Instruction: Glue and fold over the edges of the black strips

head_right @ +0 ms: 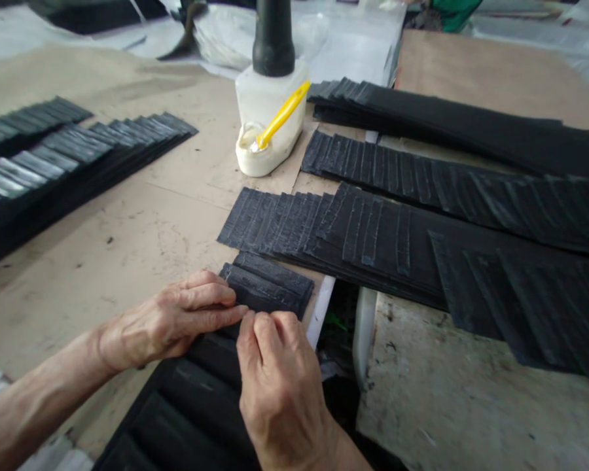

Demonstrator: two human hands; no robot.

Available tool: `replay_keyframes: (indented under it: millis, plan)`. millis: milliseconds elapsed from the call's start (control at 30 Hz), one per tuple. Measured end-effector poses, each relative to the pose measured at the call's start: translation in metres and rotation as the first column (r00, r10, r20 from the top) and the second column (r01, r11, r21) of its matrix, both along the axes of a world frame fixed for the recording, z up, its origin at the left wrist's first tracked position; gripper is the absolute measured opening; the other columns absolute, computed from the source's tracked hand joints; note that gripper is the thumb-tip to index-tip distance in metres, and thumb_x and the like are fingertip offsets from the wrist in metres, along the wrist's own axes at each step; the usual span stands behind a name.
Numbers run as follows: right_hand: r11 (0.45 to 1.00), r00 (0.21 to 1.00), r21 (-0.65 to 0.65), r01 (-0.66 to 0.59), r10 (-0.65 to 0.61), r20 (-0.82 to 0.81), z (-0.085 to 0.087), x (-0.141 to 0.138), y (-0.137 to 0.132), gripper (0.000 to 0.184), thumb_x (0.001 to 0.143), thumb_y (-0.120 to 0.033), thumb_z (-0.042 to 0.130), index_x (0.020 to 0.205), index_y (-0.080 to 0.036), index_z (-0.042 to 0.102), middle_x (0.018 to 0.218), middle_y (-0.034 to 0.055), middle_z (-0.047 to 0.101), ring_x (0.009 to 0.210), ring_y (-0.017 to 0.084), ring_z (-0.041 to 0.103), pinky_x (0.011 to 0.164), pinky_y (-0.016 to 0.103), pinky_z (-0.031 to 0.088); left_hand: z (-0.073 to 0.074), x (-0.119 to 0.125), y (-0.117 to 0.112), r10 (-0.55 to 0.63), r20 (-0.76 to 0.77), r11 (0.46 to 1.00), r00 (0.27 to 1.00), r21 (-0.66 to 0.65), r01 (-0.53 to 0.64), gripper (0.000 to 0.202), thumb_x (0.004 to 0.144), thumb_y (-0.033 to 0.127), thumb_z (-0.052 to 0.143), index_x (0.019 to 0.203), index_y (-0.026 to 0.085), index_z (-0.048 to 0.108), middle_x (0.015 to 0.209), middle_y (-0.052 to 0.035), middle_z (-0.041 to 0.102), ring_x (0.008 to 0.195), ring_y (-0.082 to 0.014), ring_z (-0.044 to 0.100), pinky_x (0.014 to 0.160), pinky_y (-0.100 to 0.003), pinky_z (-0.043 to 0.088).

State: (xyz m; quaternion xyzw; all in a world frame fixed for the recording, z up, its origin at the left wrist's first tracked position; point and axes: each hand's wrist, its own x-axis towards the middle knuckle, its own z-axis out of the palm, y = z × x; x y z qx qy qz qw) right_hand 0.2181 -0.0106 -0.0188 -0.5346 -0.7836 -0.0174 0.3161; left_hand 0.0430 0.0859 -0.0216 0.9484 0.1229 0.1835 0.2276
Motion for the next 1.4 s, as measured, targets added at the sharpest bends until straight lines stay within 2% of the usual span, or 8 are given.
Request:
replay_keyframes:
  millis: [233, 400, 500, 633, 767, 1067, 1400]
  plan:
    - [0.999, 0.999, -0.042, -0.03, 0.03, -0.014, -0.002, 0.006, 0.003, 0.026, 0.085, -0.004, 0.047, 0.104, -0.003, 0.064, 0.073, 0.0074, 0.058, 0.072, 0.015, 0.051, 0.066, 0.026, 0.051, -0.004, -0.011, 0.003, 0.054, 0.055, 0.999, 0.997, 0.004, -0.055, 0.037, 0.082, 0.004, 0.034, 0.112, 0.01, 0.055, 0.101, -0.0128, 0.056, 0.093, -0.0187, 0.048, 0.081, -0.033, 0.05]
    - [0.994, 0.995, -0.095, -0.055, 0.062, 0.072, 0.002, 0.007, 0.007, 0.034, 0.088, -0.007, 0.037, 0.11, -0.006, 0.062, 0.079, 0.0082, 0.058, 0.071, 0.015, 0.049, 0.065, 0.029, 0.051, -0.001, -0.011, 0.002, 0.035, 0.038, 0.998, 0.999, 0.054, -0.037, 0.036, 0.085, 0.006, 0.031, 0.113, 0.008, 0.053, 0.099, -0.0131, 0.059, 0.092, -0.019, 0.049, 0.082, -0.034, 0.05]
    - [0.99, 0.986, -0.117, -0.074, 0.09, 0.139, 0.004, 0.007, 0.011, 0.041, 0.085, -0.006, 0.031, 0.112, -0.007, 0.061, 0.086, 0.0096, 0.059, 0.07, 0.016, 0.048, 0.061, 0.029, 0.051, 0.002, -0.012, 0.0, 0.015, 0.024, 0.999, 1.0, 0.041, -0.016, 0.035, 0.085, 0.005, 0.031, 0.112, 0.007, 0.053, 0.097, -0.0135, 0.06, 0.091, -0.0191, 0.049, 0.081, -0.034, 0.049]
    - [0.982, 0.968, -0.153, -0.111, 0.142, 0.207, 0.006, 0.009, 0.015, 0.046, 0.079, -0.004, 0.032, 0.116, -0.008, 0.059, 0.088, 0.0096, 0.058, 0.07, 0.017, 0.049, 0.06, 0.029, 0.052, -0.001, -0.018, -0.007, 0.104, 0.062, 0.994, 0.993, 0.022, -0.105, 0.035, 0.084, 0.007, 0.034, 0.112, 0.008, 0.053, 0.099, -0.0131, 0.06, 0.091, -0.0197, 0.049, 0.079, -0.034, 0.049]
    - [0.966, 0.949, -0.218, -0.141, 0.195, 0.249, 0.008, 0.01, 0.019, 0.051, 0.075, -0.004, 0.035, 0.121, -0.01, 0.055, 0.086, 0.0092, 0.056, 0.07, 0.017, 0.051, 0.059, 0.03, 0.053, -0.006, -0.022, -0.014, 0.206, 0.146, 0.972, 0.968, 0.084, -0.219, 0.03, 0.08, 0.007, 0.038, 0.104, 0.008, 0.057, 0.092, -0.0118, 0.06, 0.083, -0.0196, 0.05, 0.075, -0.038, 0.045]
    - [0.925, 0.914, -0.34, -0.173, 0.279, 0.295, 0.016, 0.007, 0.031, 0.06, 0.07, -0.003, 0.035, 0.127, -0.013, 0.049, 0.083, 0.0075, 0.053, 0.068, 0.016, 0.056, 0.055, 0.027, 0.054, -0.006, -0.022, -0.018, 0.293, 0.209, 0.948, 0.933, 0.062, -0.312, 0.027, 0.07, 0.009, 0.04, 0.087, 0.014, 0.061, 0.072, -0.0055, 0.058, 0.06, -0.0155, 0.045, 0.055, -0.032, 0.035]
    - [0.91, 0.88, -0.377, -0.172, 0.314, 0.358, 0.021, 0.003, 0.039, 0.065, 0.068, -0.002, 0.033, 0.13, -0.015, 0.047, 0.079, 0.0058, 0.048, 0.056, 0.012, 0.052, 0.05, 0.024, 0.05, -0.007, -0.022, -0.017, 0.332, 0.141, 0.94, 0.933, 0.036, -0.34, 0.029, 0.065, 0.013, 0.038, 0.08, 0.017, 0.062, 0.062, -0.0021, 0.054, 0.054, -0.0154, 0.044, 0.053, -0.032, 0.034]
